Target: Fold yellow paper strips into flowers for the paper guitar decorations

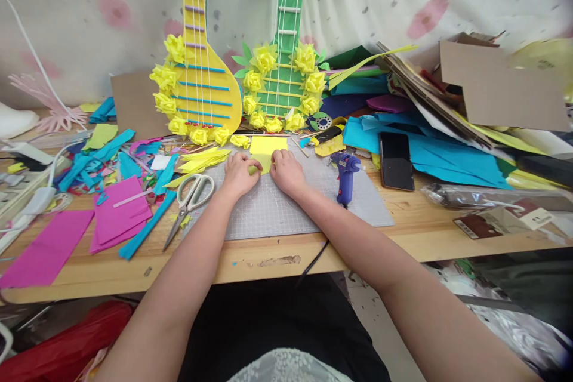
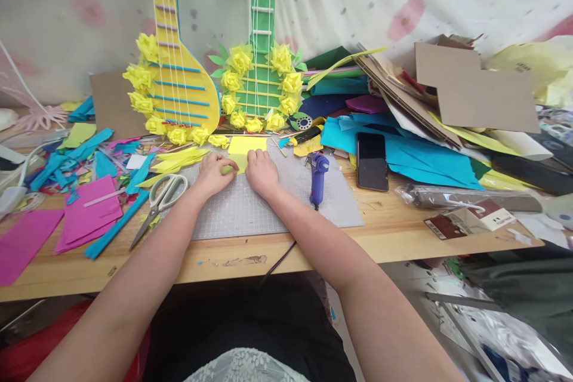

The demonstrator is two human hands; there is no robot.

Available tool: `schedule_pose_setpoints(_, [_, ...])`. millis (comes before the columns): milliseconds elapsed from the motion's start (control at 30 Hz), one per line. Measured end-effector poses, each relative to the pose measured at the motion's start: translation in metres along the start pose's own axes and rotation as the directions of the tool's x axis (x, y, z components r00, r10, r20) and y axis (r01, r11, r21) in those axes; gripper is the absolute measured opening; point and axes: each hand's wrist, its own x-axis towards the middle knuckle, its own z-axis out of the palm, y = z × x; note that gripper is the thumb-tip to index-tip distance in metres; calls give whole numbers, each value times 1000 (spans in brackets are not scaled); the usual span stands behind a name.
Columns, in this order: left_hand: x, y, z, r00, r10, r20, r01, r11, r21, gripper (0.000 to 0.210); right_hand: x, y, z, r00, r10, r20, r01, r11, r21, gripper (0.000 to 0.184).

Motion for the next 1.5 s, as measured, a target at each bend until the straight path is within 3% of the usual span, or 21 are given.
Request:
schedule_pose_setpoints(200, [2,10,6,997,-55,-59,55,998,-11,15,1,1,2,1000,-6,4,6,1000,-16,19])
schedule_pose_setpoints(433, [9,-1,5,990,-137,30,139,986,-88,10,-1,1,-2,1000,0,6,1,1000,-11,19])
schedule_pose_setpoints(600, [10,-18,-5,990,-7,142,29,988,-154,27,-1,3,1,1000,-2,4,2,1000,4,21])
schedule_pose_setpoints(800, [8,-31,-14,984,143,107,-110,957,-267,40,1,14,-3,1000,-11,-5,12,970,242,21])
schedule_pose_setpoints(1067, [8,-29,-16,992,106,74,-84,961,-262,13,-4,24,-11,997,-60,47,31,885,465,21])
schedule_pose_setpoints(1333, [1,-18,-17,990,57,131,-16,956,-292,28,0,22,-6,989,-54,138,-40,798,602,22])
schedule_pose_setpoints(1500, [2,-22,-18,977,210,42,-194,951,-242,44,6,27,-6,999,44,28,-51,676,735,21])
